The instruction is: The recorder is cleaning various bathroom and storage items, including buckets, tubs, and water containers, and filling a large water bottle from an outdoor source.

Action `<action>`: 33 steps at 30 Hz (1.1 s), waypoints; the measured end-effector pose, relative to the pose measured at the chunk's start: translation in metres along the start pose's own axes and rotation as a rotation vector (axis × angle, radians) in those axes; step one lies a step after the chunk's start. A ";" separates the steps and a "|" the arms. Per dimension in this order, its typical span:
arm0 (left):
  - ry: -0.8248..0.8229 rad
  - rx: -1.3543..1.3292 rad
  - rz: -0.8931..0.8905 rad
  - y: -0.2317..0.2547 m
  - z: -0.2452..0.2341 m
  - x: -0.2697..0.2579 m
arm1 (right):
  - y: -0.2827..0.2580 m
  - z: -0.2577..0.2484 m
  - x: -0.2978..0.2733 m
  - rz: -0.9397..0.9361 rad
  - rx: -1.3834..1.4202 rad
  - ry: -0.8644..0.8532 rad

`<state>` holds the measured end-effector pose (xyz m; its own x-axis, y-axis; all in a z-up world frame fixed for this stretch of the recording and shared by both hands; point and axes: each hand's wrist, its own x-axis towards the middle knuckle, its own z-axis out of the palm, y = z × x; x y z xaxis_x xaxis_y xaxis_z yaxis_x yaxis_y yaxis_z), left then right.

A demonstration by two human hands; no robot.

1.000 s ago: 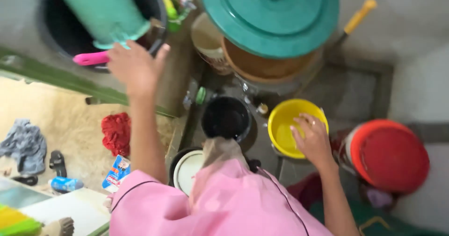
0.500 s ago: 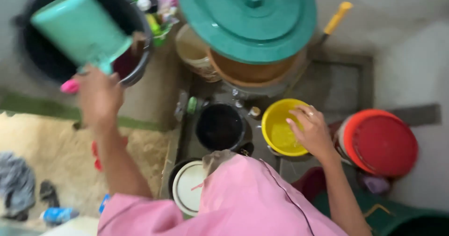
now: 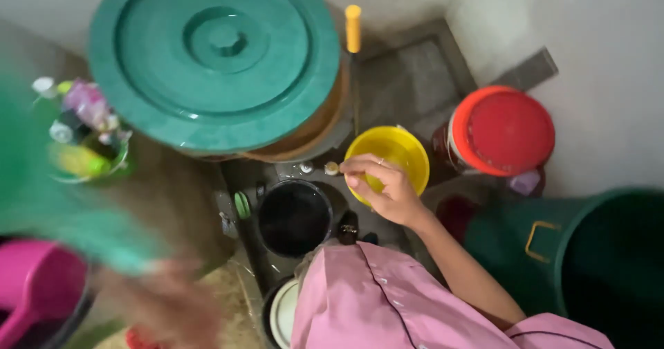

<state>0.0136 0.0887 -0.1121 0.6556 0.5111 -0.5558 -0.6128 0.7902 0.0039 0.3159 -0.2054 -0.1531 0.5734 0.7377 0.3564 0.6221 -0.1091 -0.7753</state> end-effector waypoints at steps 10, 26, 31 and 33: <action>-0.772 1.727 -0.105 -0.315 -0.086 0.039 | 0.052 -0.027 -0.088 0.669 1.360 0.156; -0.252 2.550 0.102 -0.270 -0.393 0.254 | 0.503 0.163 -0.292 1.008 -0.498 -0.661; -0.176 2.619 0.076 -0.256 -0.445 0.263 | 0.610 0.252 -0.311 1.094 -0.696 -0.509; -0.142 2.631 0.043 -0.247 -0.458 0.251 | 0.608 0.272 -0.322 1.111 -0.703 -0.463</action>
<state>0.1272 -0.1329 -0.6335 0.7339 0.4537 -0.5056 0.6739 -0.5795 0.4582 0.3649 -0.3286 -0.8813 0.7973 0.1807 -0.5759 0.1762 -0.9823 -0.0642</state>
